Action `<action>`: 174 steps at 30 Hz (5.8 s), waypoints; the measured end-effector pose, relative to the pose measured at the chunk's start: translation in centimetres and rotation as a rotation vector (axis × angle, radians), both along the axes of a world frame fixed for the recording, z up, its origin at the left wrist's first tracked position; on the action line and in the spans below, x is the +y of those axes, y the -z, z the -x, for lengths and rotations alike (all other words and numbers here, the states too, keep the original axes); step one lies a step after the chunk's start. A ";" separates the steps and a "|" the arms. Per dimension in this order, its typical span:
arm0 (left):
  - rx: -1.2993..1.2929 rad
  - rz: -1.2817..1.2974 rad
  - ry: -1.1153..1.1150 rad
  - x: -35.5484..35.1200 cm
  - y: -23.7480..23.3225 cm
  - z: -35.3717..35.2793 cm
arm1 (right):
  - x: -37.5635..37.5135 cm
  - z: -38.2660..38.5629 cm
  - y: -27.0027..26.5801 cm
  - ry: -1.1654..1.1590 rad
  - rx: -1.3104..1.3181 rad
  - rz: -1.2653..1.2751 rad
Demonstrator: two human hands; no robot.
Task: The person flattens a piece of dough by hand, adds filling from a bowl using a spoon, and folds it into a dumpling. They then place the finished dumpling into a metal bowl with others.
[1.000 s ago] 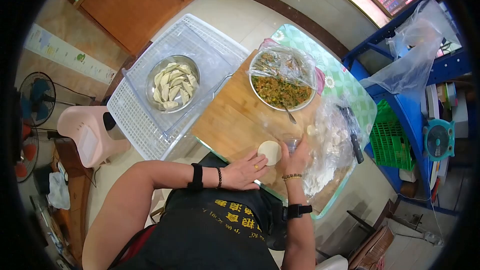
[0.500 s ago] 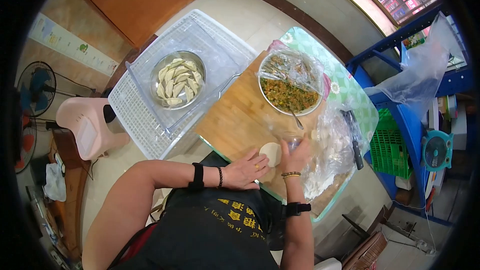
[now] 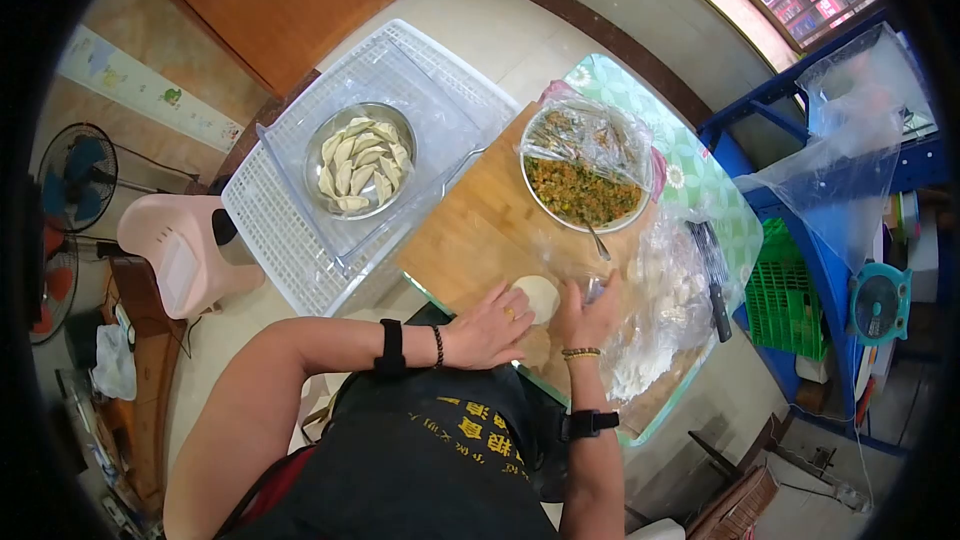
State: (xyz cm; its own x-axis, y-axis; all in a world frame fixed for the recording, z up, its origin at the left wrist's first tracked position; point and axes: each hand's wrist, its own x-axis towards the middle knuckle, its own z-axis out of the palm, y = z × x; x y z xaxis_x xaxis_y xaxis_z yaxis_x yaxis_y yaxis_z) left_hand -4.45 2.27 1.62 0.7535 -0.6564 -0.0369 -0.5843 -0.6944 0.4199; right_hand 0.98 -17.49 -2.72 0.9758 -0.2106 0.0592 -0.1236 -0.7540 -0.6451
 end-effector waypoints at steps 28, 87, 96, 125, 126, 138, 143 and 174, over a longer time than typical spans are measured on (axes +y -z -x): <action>-0.070 0.052 0.175 -0.9 0.2 0.2 | -0.1 3.8 -2.1 -0.246 -0.164 0.170; -0.095 0.109 0.160 0.9 1.7 1.2 | 3.1 2.4 -1.5 -0.415 -0.149 0.510; 0.001 0.053 0.026 0.6 0.0 -0.7 | -1.9 -0.1 -0.3 -0.097 -0.107 -0.138; -0.084 0.120 0.274 -2.0 1.0 1.1 | -1.1 4.3 -2.5 -0.373 -0.124 0.284; -0.042 0.069 0.306 -1.9 1.1 1.1 | -0.1 4.8 -2.8 -0.468 -0.106 0.374; -0.026 0.111 0.255 -1.1 0.8 1.1 | -1.5 0.0 -0.8 -0.147 -0.162 0.047; -0.116 0.203 0.203 -0.7 1.5 1.4 | 1.3 3.6 -3.0 -0.393 -0.104 0.271; -0.022 0.083 0.051 -0.3 1.1 0.1 | -2.6 1.1 -0.9 -0.071 -0.082 -0.134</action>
State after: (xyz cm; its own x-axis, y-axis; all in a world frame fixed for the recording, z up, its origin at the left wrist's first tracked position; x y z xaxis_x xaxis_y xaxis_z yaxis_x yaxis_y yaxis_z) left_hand -4.51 1.96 0.51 0.7193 -0.6938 0.0350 -0.6275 -0.6273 0.4613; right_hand -0.07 -20.08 -1.79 0.9816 -0.1524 0.1152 -0.0158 -0.6656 -0.7462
